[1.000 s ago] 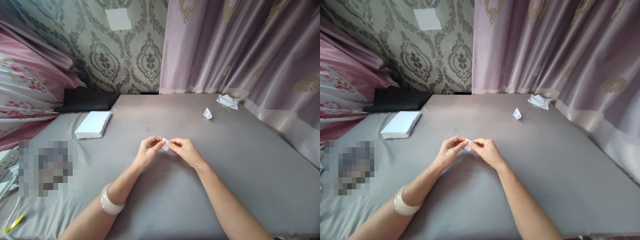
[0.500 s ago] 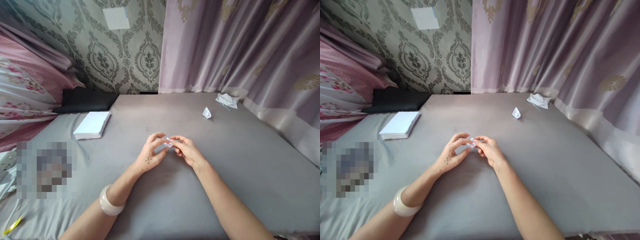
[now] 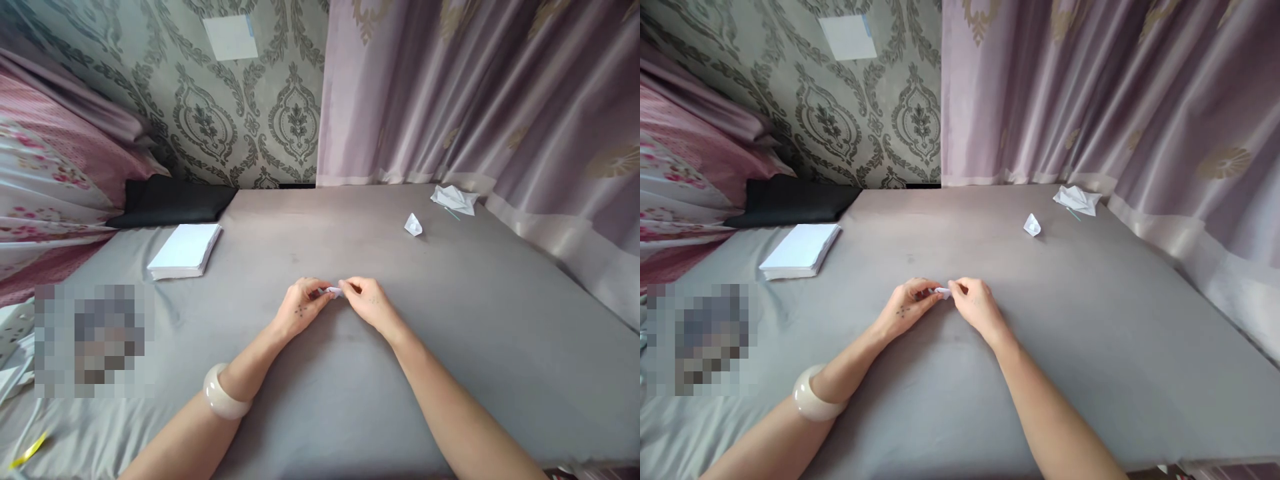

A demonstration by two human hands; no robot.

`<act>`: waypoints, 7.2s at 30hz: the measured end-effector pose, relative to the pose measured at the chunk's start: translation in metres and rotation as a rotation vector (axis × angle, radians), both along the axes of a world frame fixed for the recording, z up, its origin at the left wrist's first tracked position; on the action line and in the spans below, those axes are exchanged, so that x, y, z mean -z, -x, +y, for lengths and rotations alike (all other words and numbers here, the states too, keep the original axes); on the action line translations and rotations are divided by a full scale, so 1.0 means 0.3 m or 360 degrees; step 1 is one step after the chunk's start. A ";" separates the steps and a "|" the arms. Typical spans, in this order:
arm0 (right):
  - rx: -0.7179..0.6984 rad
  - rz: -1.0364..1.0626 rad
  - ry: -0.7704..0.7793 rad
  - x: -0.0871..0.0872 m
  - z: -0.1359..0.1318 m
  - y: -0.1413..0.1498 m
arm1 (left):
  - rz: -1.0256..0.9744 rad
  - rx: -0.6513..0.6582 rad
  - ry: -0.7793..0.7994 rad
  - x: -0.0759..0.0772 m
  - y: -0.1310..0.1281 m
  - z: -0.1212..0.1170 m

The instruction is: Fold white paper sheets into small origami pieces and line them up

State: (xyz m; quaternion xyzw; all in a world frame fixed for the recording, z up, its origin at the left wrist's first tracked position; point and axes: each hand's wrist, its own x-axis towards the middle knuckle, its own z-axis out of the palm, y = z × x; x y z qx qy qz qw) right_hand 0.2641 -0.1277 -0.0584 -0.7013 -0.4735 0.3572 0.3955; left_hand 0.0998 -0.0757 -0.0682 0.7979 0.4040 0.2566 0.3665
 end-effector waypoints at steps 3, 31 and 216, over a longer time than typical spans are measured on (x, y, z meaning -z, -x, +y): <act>-0.0109 -0.0263 -0.0400 -0.003 -0.004 -0.003 | -0.0055 0.0006 0.0012 -0.003 -0.006 0.002; -0.0399 -0.0447 -0.0566 0.001 -0.015 0.014 | -0.0079 -0.0019 -0.0061 -0.022 -0.033 -0.013; 0.0135 -0.0187 -0.0133 0.005 -0.019 0.071 | -0.0843 -0.0671 0.0860 0.019 -0.080 0.002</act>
